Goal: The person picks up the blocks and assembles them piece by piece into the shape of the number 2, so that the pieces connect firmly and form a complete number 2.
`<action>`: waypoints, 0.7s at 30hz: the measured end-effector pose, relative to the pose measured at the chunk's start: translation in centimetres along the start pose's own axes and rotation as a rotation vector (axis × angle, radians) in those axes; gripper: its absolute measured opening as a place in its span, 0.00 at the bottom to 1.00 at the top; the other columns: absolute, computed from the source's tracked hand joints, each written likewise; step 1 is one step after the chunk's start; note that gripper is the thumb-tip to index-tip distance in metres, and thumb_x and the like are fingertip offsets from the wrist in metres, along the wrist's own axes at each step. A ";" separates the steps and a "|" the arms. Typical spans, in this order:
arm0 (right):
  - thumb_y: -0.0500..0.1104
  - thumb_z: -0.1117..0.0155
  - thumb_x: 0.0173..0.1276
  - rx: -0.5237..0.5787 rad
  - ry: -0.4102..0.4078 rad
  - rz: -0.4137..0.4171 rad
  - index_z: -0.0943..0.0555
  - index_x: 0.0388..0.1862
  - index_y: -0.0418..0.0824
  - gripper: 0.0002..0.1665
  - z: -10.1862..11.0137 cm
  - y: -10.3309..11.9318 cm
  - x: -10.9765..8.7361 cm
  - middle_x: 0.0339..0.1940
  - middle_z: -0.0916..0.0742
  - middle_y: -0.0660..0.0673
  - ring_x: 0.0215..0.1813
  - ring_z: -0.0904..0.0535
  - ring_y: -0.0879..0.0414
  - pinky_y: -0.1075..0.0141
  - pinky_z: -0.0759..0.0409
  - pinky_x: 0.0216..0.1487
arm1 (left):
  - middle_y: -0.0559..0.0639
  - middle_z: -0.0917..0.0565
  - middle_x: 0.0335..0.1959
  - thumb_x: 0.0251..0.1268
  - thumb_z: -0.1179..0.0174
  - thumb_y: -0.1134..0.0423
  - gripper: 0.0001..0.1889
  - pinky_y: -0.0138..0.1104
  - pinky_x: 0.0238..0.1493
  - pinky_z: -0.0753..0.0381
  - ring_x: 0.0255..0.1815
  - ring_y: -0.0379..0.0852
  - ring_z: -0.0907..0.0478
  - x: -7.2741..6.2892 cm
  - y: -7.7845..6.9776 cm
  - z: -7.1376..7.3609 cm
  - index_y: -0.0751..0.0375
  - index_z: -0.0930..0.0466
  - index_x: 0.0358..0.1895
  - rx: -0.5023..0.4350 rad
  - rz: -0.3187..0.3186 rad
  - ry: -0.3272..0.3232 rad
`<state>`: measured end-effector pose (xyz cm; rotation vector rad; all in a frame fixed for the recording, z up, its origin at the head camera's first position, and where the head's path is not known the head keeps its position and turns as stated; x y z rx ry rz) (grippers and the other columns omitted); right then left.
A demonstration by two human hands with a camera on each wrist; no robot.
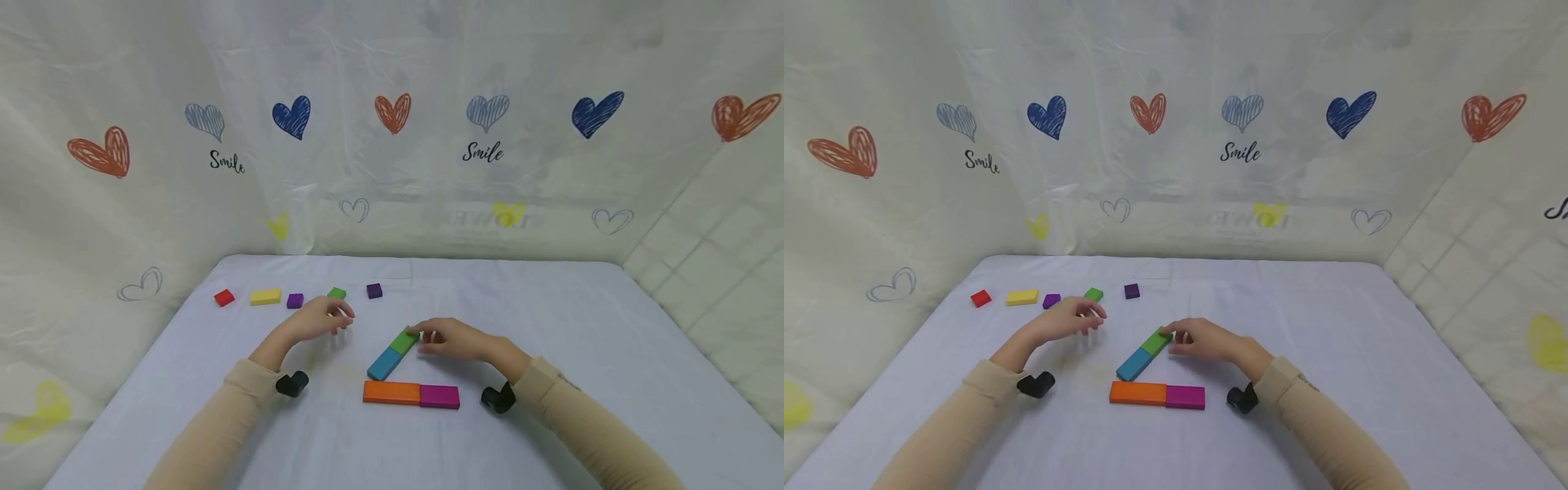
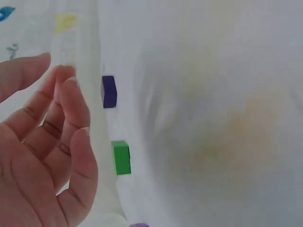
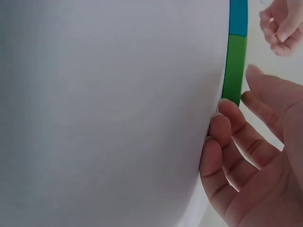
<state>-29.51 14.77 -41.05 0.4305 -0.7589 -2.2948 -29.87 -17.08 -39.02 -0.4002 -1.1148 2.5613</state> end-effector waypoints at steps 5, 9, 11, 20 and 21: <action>0.46 0.30 0.72 0.012 0.037 0.006 0.22 0.70 0.45 0.30 -0.3 -0.1 -0.8 0.40 0.19 0.53 0.41 0.24 0.55 0.65 0.22 0.41 | 0.58 0.15 0.43 0.77 0.41 0.61 0.13 0.41 0.44 0.20 0.38 0.49 0.19 0.7 0.9 1.1 0.66 0.19 0.55 -0.056 0.010 -0.151; 0.48 0.29 0.70 0.008 0.064 -0.013 0.24 0.72 0.47 0.32 -0.2 0.2 -1.5 0.40 0.20 0.53 0.41 0.24 0.55 0.64 0.22 0.40 | 0.58 0.16 0.44 0.76 0.41 0.60 0.13 0.40 0.41 0.23 0.39 0.50 0.19 1.4 1.6 1.7 0.64 0.19 0.55 -0.061 0.045 -0.261; 0.48 0.28 0.70 0.007 0.081 -0.016 0.25 0.73 0.47 0.33 -0.2 0.3 -1.8 0.42 0.20 0.52 0.41 0.24 0.55 0.64 0.22 0.41 | 0.57 0.16 0.45 0.76 0.41 0.59 0.13 0.40 0.41 0.23 0.41 0.51 0.19 1.6 1.8 1.9 0.62 0.19 0.56 -0.060 0.066 -0.291; 0.50 0.27 0.68 -0.006 0.131 -0.014 0.28 0.75 0.46 0.38 -0.6 1.0 -2.7 0.44 0.21 0.52 0.43 0.24 0.55 0.64 0.22 0.42 | 0.57 0.18 0.49 0.77 0.42 0.59 0.14 0.43 0.47 0.21 0.47 0.53 0.20 3.1 1.8 2.0 0.63 0.19 0.57 -0.024 0.020 -0.312; 0.50 0.27 0.68 -0.008 0.131 -0.017 0.28 0.75 0.47 0.38 -0.6 1.2 -2.8 0.44 0.21 0.52 0.43 0.25 0.55 0.64 0.22 0.43 | 0.57 0.18 0.50 0.77 0.42 0.59 0.14 0.44 0.48 0.21 0.49 0.54 0.21 3.4 1.8 1.9 0.64 0.19 0.57 -0.018 0.010 -0.309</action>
Point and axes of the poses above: each hand's wrist, its own x-axis towards the middle knuckle, its own z-axis out of the back of the hand, y = z × x, the point moved 1 cm from there along x, towards the middle knuckle
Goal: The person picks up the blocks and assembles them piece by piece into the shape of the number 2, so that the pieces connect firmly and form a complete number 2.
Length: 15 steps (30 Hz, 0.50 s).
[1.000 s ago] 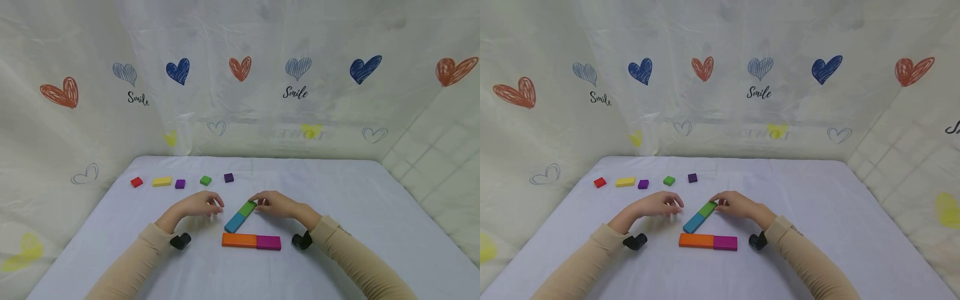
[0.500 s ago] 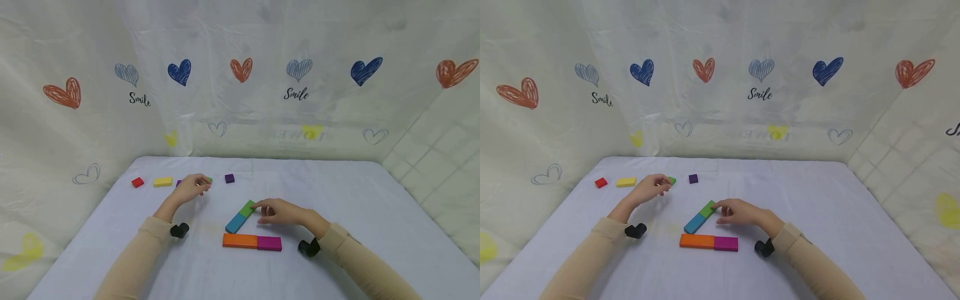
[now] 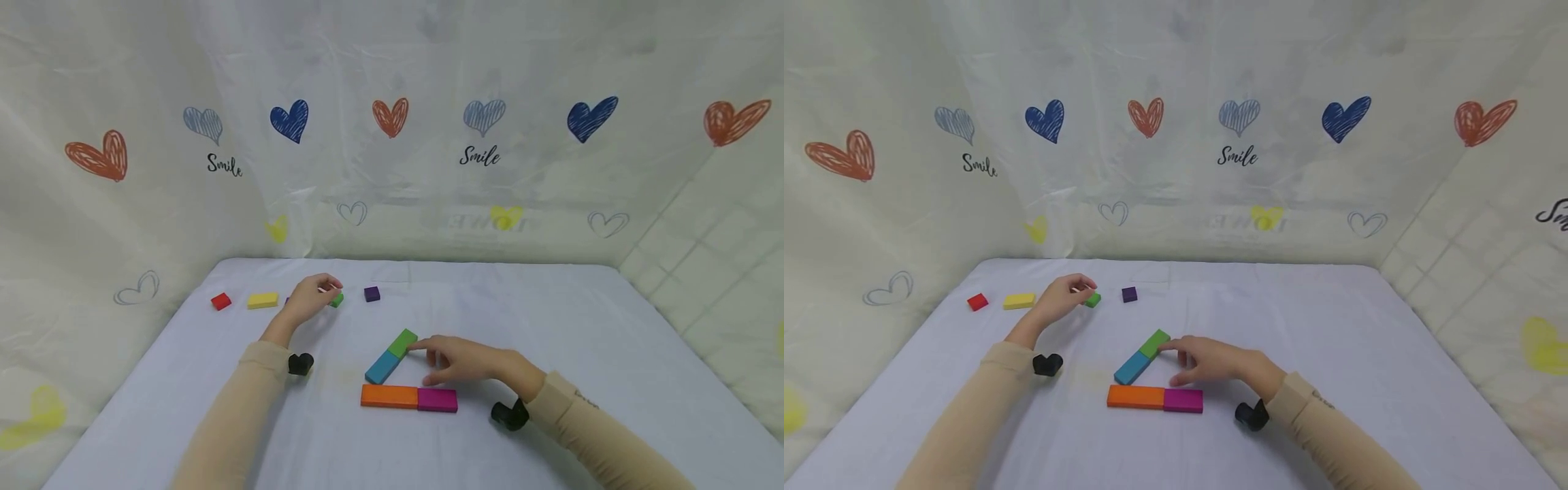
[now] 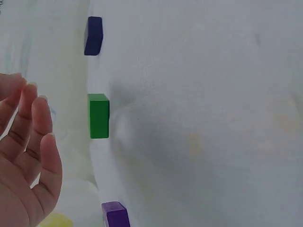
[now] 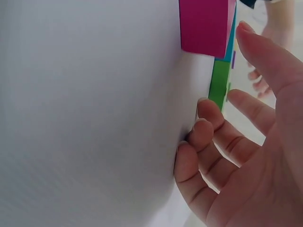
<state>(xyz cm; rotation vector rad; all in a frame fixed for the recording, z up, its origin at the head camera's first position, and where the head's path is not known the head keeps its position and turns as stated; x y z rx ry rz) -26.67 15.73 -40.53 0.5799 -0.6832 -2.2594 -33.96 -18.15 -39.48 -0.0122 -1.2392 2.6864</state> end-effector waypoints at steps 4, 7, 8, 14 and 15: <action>0.50 0.26 0.67 -0.014 0.009 -0.011 0.28 0.75 0.47 0.39 -0.2 0.4 -0.1 0.45 0.21 0.53 0.43 0.25 0.55 0.64 0.23 0.43 | 0.58 0.18 0.52 0.77 0.42 0.61 0.14 0.46 0.54 0.22 0.53 0.55 0.23 0.7 0.2 -0.4 0.64 0.19 0.57 -0.012 -0.016 0.005; 0.51 0.25 0.66 -0.034 0.016 -0.016 0.28 0.75 0.48 0.40 -0.3 0.6 -0.1 0.44 0.21 0.54 0.43 0.26 0.56 0.64 0.23 0.42 | 0.58 0.18 0.53 0.78 0.42 0.62 0.13 0.47 0.56 0.23 0.54 0.56 0.23 1.3 0.4 -0.9 0.65 0.20 0.57 -0.023 -0.013 0.005; 0.52 0.25 0.66 -0.042 0.018 -0.017 0.28 0.75 0.48 0.40 -0.4 0.7 0.0 0.44 0.21 0.55 0.42 0.26 0.56 0.65 0.23 0.42 | 0.58 0.18 0.53 0.77 0.42 0.62 0.13 0.47 0.56 0.23 0.54 0.56 0.23 1.6 0.4 -1.1 0.65 0.20 0.57 -0.024 -0.011 0.004; 0.54 0.25 0.66 -0.067 0.022 -0.026 0.29 0.76 0.49 0.41 -0.5 0.9 0.1 0.44 0.22 0.56 0.43 0.26 0.57 0.65 0.23 0.42 | 0.58 0.18 0.51 0.75 0.41 0.63 0.11 0.46 0.55 0.24 0.54 0.56 0.24 3.0 -0.3 -2.6 0.63 0.19 0.54 -0.010 -0.017 0.010; 0.54 0.25 0.66 -0.065 0.021 -0.027 0.29 0.76 0.49 0.41 -0.5 0.9 0.1 0.44 0.22 0.56 0.43 0.26 0.57 0.65 0.23 0.42 | 0.58 0.18 0.51 0.75 0.41 0.64 0.11 0.46 0.55 0.24 0.53 0.55 0.24 3.1 -0.5 -2.9 0.63 0.19 0.54 -0.003 -0.017 0.009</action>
Point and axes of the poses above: each hand's wrist, its own x-axis towards the middle knuckle, its own z-axis out of the back of the hand, y = z × x, the point moved 1 cm from there along x, towards the middle knuckle
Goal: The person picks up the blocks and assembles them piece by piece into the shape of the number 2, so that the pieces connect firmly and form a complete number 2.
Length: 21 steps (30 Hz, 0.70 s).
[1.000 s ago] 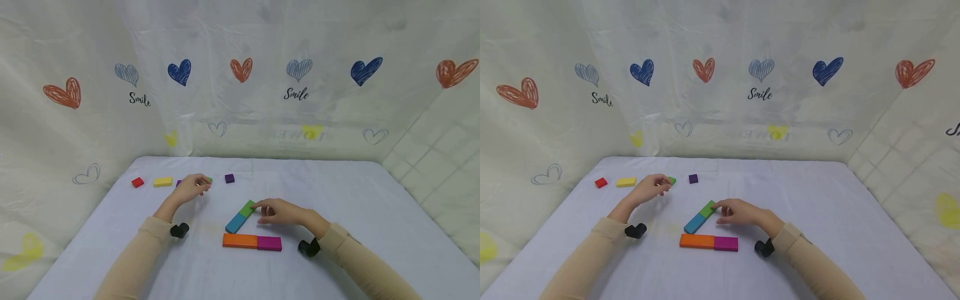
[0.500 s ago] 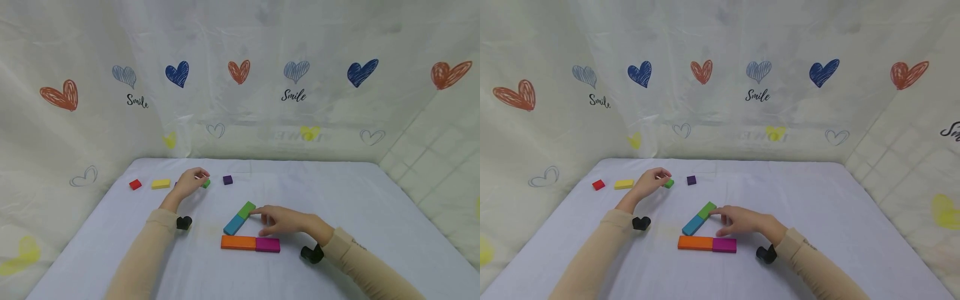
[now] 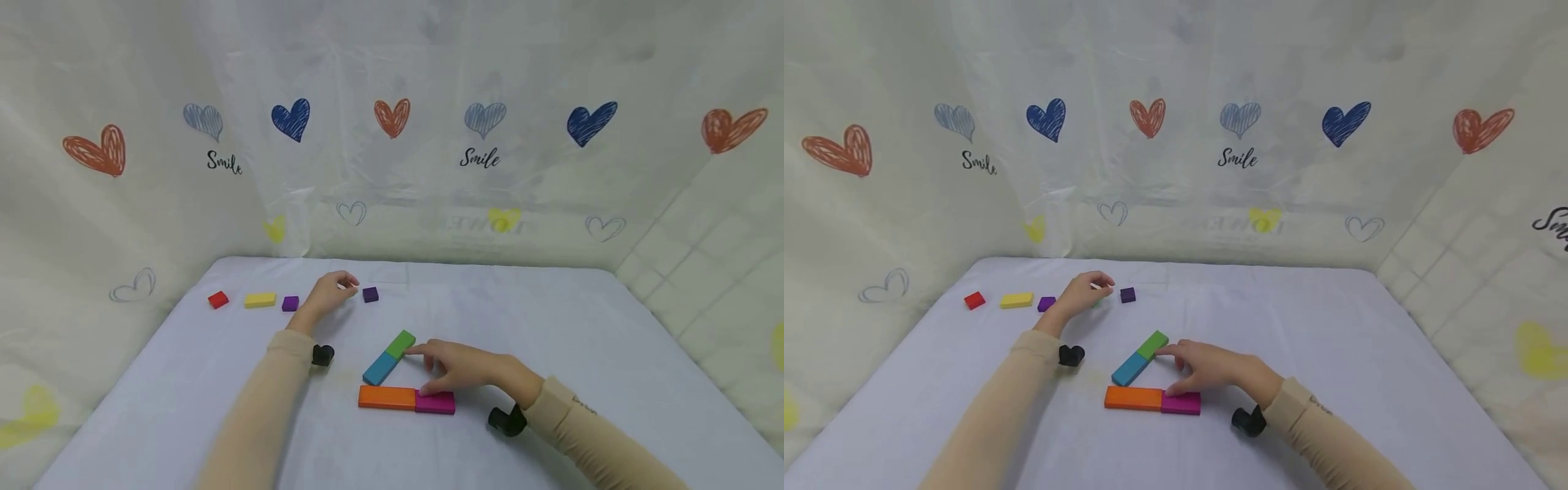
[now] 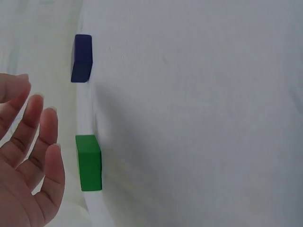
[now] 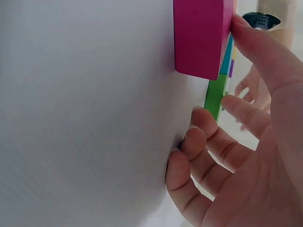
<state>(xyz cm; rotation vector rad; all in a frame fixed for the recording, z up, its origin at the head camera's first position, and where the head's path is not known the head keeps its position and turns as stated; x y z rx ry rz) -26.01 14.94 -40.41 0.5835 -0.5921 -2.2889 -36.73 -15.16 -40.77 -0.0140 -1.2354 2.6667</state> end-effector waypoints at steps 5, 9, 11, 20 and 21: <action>0.54 0.26 0.67 0.003 0.004 -0.003 0.30 0.76 0.49 0.42 -0.2 0.0 0.0 0.45 0.22 0.55 0.44 0.26 0.57 0.64 0.24 0.44 | 0.58 0.19 0.51 0.72 0.40 0.64 0.14 0.46 0.54 0.24 0.51 0.55 0.25 0.6 -0.6 -0.9 0.62 0.19 0.57 0.045 0.040 0.000; 0.56 0.26 0.67 -0.008 0.009 -0.014 0.31 0.77 0.50 0.43 -0.3 0.0 0.1 0.45 0.22 0.56 0.45 0.26 0.58 0.64 0.24 0.45 | 0.59 0.19 0.54 0.70 0.38 0.65 0.18 0.46 0.54 0.23 0.52 0.56 0.24 0.8 -0.8 -1.4 0.62 0.20 0.60 0.079 0.064 0.003; 0.56 0.26 0.67 -0.017 0.014 -0.020 0.31 0.78 0.50 0.43 -0.3 0.0 0.1 0.45 0.22 0.56 0.45 0.26 0.59 0.64 0.23 0.46 | 0.60 0.19 0.56 0.69 0.37 0.65 0.20 0.46 0.54 0.23 0.53 0.57 0.23 0.8 -0.9 -1.6 0.62 0.20 0.62 0.081 0.076 0.014; 0.56 0.27 0.67 -0.057 0.028 -0.029 0.33 0.79 0.50 0.45 0.1 0.2 0.0 0.42 0.23 0.56 0.45 0.27 0.59 0.64 0.24 0.47 | 0.58 0.19 0.56 0.65 0.34 0.61 0.23 0.61 0.64 0.34 0.56 0.56 0.23 1.3 -1.7 -2.6 0.58 0.21 0.64 0.146 0.148 0.033; 0.57 0.27 0.67 -0.057 0.030 -0.027 0.33 0.79 0.50 0.45 0.1 0.3 0.0 0.42 0.23 0.56 0.45 0.27 0.59 0.64 0.24 0.47 | 0.57 0.19 0.56 0.65 0.33 0.61 0.23 0.63 0.64 0.36 0.56 0.56 0.23 1.4 -1.6 -2.7 0.58 0.20 0.64 0.159 0.156 0.028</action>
Point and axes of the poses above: each hand's wrist, its own x-axis towards the middle knuckle, its own z-axis out of the back of the hand, y = z × x, the point moved 1 cm from there along x, towards the middle knuckle
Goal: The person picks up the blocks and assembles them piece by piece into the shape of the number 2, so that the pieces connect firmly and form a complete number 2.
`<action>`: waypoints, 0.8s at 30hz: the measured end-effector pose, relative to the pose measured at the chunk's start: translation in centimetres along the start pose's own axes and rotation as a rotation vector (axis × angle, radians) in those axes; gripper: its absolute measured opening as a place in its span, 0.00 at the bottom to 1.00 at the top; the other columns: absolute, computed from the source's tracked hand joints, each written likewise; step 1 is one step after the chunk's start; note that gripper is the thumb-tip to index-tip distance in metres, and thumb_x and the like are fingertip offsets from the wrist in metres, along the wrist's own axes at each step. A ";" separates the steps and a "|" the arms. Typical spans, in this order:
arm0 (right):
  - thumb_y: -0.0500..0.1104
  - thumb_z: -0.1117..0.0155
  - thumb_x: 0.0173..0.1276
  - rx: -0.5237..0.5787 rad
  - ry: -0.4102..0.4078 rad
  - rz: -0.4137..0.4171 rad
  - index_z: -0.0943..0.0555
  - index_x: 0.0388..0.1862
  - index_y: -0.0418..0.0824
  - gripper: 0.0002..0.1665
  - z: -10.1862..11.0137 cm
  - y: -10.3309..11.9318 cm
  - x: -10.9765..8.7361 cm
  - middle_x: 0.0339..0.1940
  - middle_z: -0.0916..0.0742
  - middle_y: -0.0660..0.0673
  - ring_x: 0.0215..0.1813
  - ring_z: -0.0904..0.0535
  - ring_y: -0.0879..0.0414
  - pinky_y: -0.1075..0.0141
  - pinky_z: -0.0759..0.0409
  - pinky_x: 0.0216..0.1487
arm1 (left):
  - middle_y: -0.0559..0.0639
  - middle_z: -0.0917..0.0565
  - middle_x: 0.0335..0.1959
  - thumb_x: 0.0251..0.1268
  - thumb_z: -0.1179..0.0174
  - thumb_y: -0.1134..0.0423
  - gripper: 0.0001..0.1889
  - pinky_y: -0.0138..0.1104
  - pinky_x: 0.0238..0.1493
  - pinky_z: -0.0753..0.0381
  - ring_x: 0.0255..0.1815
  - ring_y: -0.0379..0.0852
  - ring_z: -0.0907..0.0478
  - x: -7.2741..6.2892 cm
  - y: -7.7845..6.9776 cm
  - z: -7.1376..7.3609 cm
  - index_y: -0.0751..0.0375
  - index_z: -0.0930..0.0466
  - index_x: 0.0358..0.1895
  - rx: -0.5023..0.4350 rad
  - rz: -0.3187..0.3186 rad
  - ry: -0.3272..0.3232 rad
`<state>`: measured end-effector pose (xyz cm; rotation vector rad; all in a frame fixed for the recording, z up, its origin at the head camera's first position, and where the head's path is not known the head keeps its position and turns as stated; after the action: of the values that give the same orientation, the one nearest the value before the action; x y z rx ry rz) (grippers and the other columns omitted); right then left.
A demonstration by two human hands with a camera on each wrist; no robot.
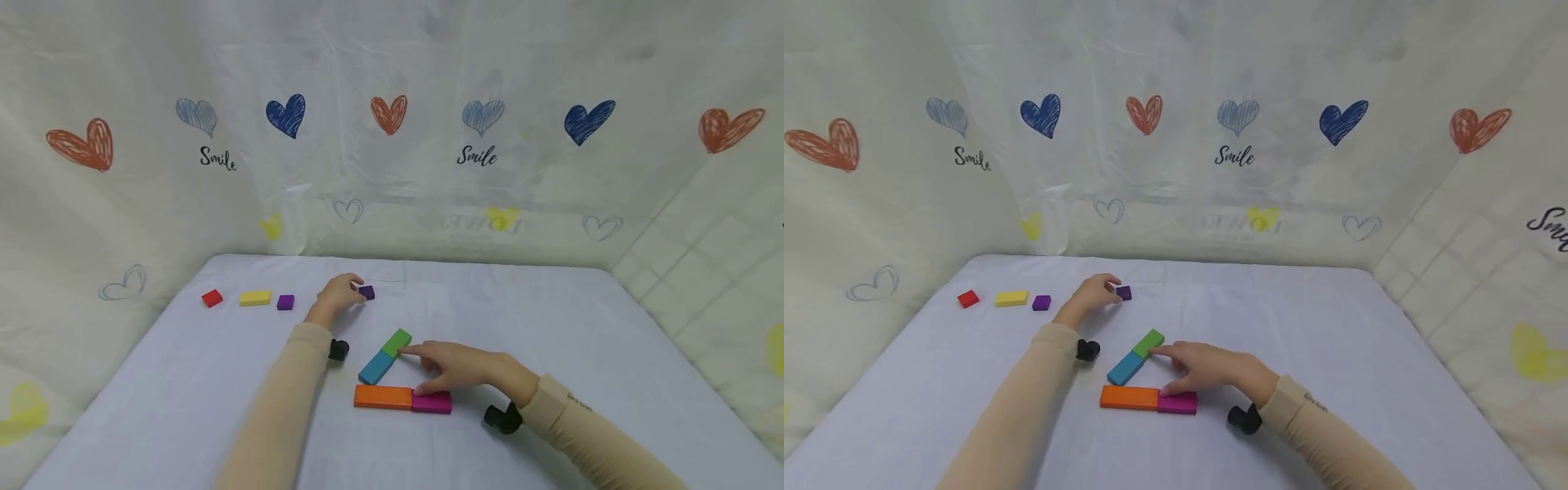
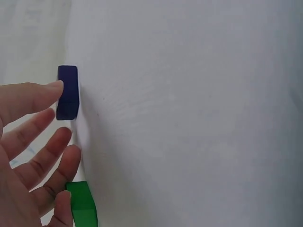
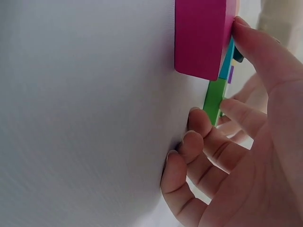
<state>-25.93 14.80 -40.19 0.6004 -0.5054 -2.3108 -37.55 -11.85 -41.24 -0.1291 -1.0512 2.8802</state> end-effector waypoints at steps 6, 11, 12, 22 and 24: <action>0.57 0.27 0.68 -0.017 0.015 0.009 0.35 0.80 0.50 0.46 0.2 0.2 0.2 0.40 0.23 0.55 0.43 0.27 0.60 0.64 0.25 0.45 | 0.56 0.18 0.53 0.64 0.33 0.62 0.23 0.64 0.64 0.37 0.55 0.55 0.23 0.4 0.0 -0.2 0.57 0.20 0.63 0.026 0.021 -0.015; 0.57 0.27 0.67 -0.031 0.026 0.005 0.33 0.80 0.51 0.45 0.5 0.2 0.2 0.38 0.24 0.54 0.41 0.27 0.60 0.65 0.25 0.42 | 0.56 0.17 0.53 0.65 0.33 0.62 0.21 0.61 0.63 0.37 0.56 0.54 0.23 0.5 -0.3 -0.4 0.57 0.19 0.62 0.033 0.025 -0.018; 0.56 0.27 0.67 -0.028 0.028 0.004 0.33 0.80 0.51 0.45 0.5 0.2 0.1 0.38 0.24 0.54 0.42 0.27 0.60 0.65 0.25 0.42 | 0.56 0.17 0.53 0.66 0.33 0.62 0.21 0.61 0.63 0.37 0.56 0.54 0.23 0.5 -0.3 -0.4 0.57 0.18 0.61 0.036 0.027 -0.019; 0.57 0.28 0.68 -0.027 0.031 0.016 0.33 0.79 0.51 0.44 0.4 0.4 0.1 0.39 0.24 0.54 0.42 0.27 0.60 0.64 0.26 0.42 | 0.54 0.17 0.49 0.66 0.32 0.62 0.17 0.59 0.61 0.35 0.53 0.54 0.23 0.6 -0.4 -0.6 0.58 0.17 0.57 0.056 0.044 -0.016; 0.57 0.28 0.68 -0.029 0.030 0.015 0.33 0.79 0.51 0.44 0.3 0.3 0.1 0.39 0.24 0.54 0.42 0.27 0.60 0.64 0.26 0.42 | 0.54 0.18 0.49 0.66 0.32 0.62 0.17 0.58 0.61 0.35 0.53 0.54 0.23 0.5 -0.4 -0.6 0.58 0.16 0.57 0.058 0.042 -0.019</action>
<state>-25.98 14.56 -39.78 0.6140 -0.4596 -2.2881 -37.96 -11.12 -41.51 -0.1218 -0.9785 2.9519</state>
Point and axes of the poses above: each hand's wrist, its own x-axis towards the middle knuckle, its own z-axis out of the back of the hand, y = z × x, the point moved 1 cm from there along x, towards the middle knuckle
